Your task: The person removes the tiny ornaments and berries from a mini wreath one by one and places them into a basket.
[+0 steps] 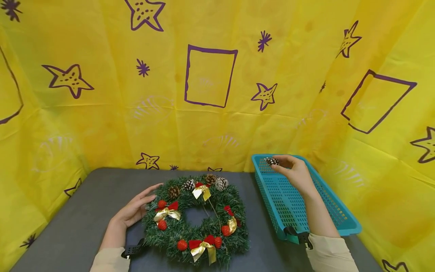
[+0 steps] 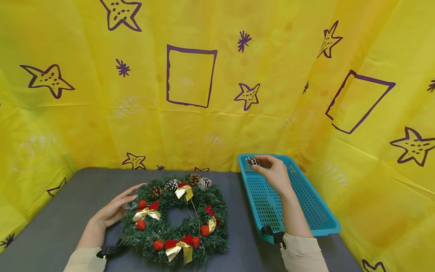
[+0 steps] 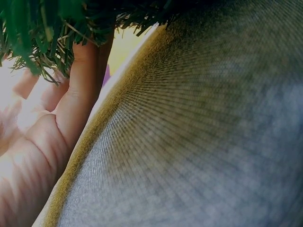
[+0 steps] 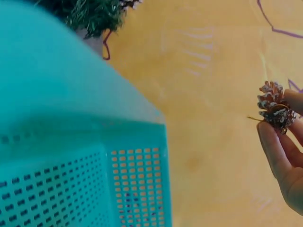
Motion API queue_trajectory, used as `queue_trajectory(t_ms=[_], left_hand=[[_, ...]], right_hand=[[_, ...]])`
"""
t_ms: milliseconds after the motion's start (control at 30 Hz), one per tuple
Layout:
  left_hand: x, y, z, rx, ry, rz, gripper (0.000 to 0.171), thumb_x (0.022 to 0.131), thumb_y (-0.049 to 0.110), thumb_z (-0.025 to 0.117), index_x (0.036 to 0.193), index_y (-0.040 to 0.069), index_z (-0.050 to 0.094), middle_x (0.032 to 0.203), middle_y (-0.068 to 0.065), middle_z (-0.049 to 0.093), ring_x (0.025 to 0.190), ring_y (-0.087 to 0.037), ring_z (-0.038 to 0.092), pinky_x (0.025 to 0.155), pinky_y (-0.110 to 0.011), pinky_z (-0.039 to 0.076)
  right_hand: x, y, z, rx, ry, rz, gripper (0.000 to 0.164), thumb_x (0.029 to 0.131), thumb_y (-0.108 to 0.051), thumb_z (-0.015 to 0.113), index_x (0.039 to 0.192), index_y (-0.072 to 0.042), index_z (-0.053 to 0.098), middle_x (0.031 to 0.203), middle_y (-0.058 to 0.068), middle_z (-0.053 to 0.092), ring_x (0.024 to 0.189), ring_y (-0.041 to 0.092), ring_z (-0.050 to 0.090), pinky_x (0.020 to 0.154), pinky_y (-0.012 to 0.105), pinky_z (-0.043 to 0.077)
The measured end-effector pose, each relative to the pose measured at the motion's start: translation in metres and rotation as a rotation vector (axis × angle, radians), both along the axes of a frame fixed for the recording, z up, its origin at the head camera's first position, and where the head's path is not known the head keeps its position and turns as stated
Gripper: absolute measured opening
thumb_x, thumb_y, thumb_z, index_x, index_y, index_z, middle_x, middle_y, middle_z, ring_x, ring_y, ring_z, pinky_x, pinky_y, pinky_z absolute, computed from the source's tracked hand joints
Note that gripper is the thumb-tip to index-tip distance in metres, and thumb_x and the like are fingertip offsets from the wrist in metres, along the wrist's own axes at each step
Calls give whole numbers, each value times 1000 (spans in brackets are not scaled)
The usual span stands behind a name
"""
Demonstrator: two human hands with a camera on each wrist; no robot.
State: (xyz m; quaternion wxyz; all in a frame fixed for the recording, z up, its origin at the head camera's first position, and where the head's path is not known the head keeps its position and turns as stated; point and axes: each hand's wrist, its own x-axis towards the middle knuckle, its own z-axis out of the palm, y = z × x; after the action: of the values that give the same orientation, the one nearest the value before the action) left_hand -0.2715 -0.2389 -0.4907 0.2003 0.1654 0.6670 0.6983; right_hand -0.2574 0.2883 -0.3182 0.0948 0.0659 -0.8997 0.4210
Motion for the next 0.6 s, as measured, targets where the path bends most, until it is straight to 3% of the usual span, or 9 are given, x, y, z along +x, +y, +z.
queue_trajectory(t_ms=[133,200,300,333,400,433,500,533,600], left_hand=[[-1,0,-3,11,3,1,58,108,22,35,161,18,12,165,-15,-22,150,-42,-23,84,-24,35],[-2,1,-3,31,5,-1,58,108,21,36,161,18,12,165,-15,-22,151,-39,-19,75,-22,34],[-2,1,-2,45,6,-3,59,108,22,37,161,19,12,165,-14,-22,149,-12,4,65,-27,26],[-3,1,-2,46,9,3,59,108,23,38,161,19,13,166,-15,-22,142,-4,19,64,-28,25],[-2,1,-2,36,0,12,59,108,24,38,161,20,13,166,-13,-20,124,13,29,63,-31,22],[-2,1,-2,29,1,10,59,108,24,38,161,19,12,166,-14,-20,119,15,31,63,-32,22],[-1,1,-2,28,-17,14,59,108,23,38,161,20,12,166,-13,-20,127,11,28,64,-31,23],[0,1,-2,23,-23,20,59,108,23,38,161,19,13,167,-13,-19,137,4,24,64,-29,25],[1,0,-2,4,-27,19,58,108,23,37,161,20,12,166,-12,-20,152,-15,3,70,-25,29]], right_hand=[[-5,6,0,-46,-33,5,55,93,-42,67,140,-14,57,138,16,59,127,31,53,98,44,46],[-8,10,-1,-66,-37,4,56,94,-40,66,141,-12,55,139,18,57,127,29,53,100,44,46],[-13,16,-4,-90,-46,-5,56,95,-38,65,142,-10,54,140,19,57,117,14,59,102,43,46],[-15,17,-5,-92,-48,-9,56,95,-37,65,142,-9,53,141,19,57,112,7,59,103,43,46],[-17,20,-7,-109,-60,-10,56,96,-35,64,143,-8,52,141,21,55,102,-5,57,103,43,46],[-18,22,-9,-117,-67,-10,56,96,-34,64,144,-7,51,142,21,55,98,-9,57,103,43,47],[-19,25,-12,-143,-84,-10,57,97,-32,64,145,-5,49,143,22,53,94,-13,57,102,38,49],[-21,26,-14,-158,-93,-9,57,97,-32,64,145,-5,49,144,22,52,93,-13,57,101,34,50],[-24,29,-19,-204,-107,-7,58,97,-29,64,145,-3,47,142,22,52,92,-13,59,97,26,52]])
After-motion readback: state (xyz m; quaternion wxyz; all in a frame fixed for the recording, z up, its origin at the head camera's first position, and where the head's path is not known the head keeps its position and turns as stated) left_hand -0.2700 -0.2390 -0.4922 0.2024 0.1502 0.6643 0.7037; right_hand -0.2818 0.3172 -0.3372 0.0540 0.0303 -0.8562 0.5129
